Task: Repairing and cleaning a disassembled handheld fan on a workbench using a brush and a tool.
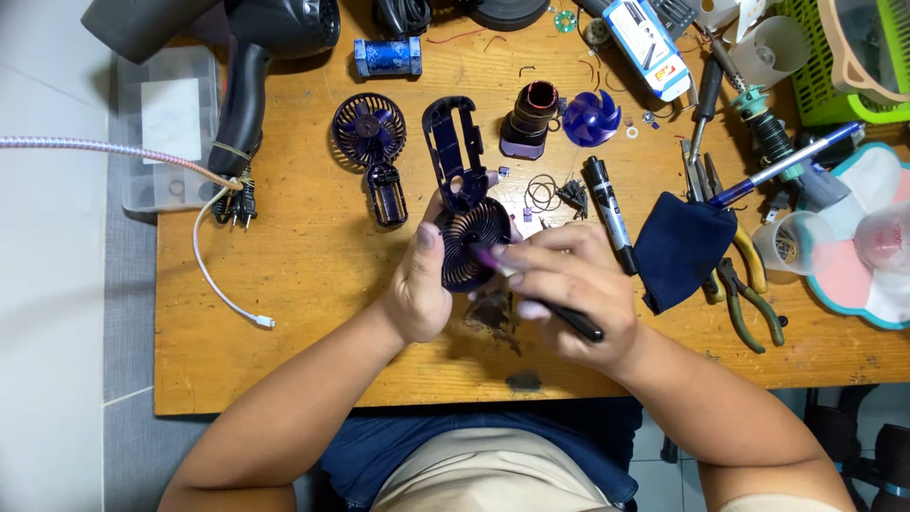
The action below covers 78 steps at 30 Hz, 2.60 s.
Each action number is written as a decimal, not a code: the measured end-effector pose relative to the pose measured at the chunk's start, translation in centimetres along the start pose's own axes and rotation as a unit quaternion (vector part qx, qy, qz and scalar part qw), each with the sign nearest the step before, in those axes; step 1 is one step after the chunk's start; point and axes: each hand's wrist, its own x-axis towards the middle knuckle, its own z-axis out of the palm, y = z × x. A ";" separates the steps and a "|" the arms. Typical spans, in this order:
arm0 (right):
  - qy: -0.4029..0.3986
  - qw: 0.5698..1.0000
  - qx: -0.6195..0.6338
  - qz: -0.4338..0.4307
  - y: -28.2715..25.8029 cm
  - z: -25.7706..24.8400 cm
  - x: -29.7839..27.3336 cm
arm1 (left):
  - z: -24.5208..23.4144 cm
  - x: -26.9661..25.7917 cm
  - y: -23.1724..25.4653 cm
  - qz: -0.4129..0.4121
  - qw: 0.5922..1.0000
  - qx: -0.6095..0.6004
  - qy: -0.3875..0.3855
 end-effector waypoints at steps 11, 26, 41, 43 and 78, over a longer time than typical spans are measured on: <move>-0.007 0.998 0.063 0.020 -1.3 1.5 0.7 | 0.0 -0.2 -0.8 0.032 0.998 0.055 0.002; -0.010 0.999 0.040 0.022 -0.9 1.1 0.6 | 0.3 0.6 -0.2 0.048 0.999 0.016 -0.006; -0.017 0.998 0.055 0.015 -0.5 0.1 0.9 | 0.5 0.3 0.0 0.028 0.998 0.052 -0.005; -0.007 0.999 0.027 0.022 -0.7 0.1 1.0 | 0.3 0.0 -0.5 0.035 0.999 0.009 -0.003; -0.034 0.999 0.034 0.011 -0.2 -0.9 1.7 | 1.3 0.9 0.8 0.041 0.999 0.024 0.017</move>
